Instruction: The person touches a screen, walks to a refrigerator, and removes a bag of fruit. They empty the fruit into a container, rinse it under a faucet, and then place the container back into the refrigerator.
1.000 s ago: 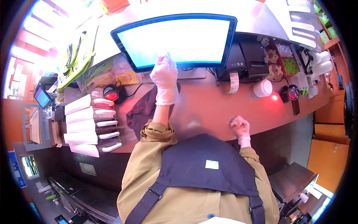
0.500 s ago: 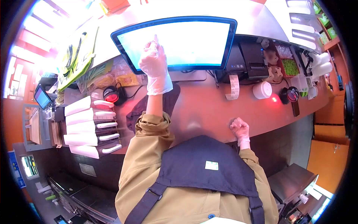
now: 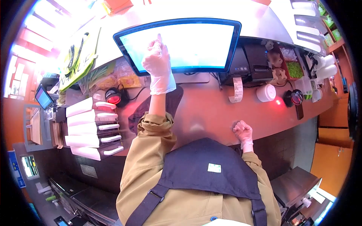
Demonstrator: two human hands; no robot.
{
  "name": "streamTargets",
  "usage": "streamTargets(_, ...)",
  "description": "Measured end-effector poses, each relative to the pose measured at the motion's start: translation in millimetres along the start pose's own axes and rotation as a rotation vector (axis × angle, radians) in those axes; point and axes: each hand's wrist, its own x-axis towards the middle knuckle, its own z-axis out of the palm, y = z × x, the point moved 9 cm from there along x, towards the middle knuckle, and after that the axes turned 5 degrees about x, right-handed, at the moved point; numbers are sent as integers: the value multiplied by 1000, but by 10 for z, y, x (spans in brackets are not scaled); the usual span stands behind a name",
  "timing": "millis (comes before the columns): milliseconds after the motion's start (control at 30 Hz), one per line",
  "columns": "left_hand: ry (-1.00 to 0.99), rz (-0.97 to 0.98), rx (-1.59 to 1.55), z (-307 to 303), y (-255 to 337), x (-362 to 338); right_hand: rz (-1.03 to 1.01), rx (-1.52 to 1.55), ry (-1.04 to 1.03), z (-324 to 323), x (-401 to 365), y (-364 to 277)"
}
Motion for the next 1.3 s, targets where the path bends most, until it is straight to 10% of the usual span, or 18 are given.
streamTargets(1300, -96, -46, -13, -7, -71, -250, -33, -23, 0, 6, -4, -2)
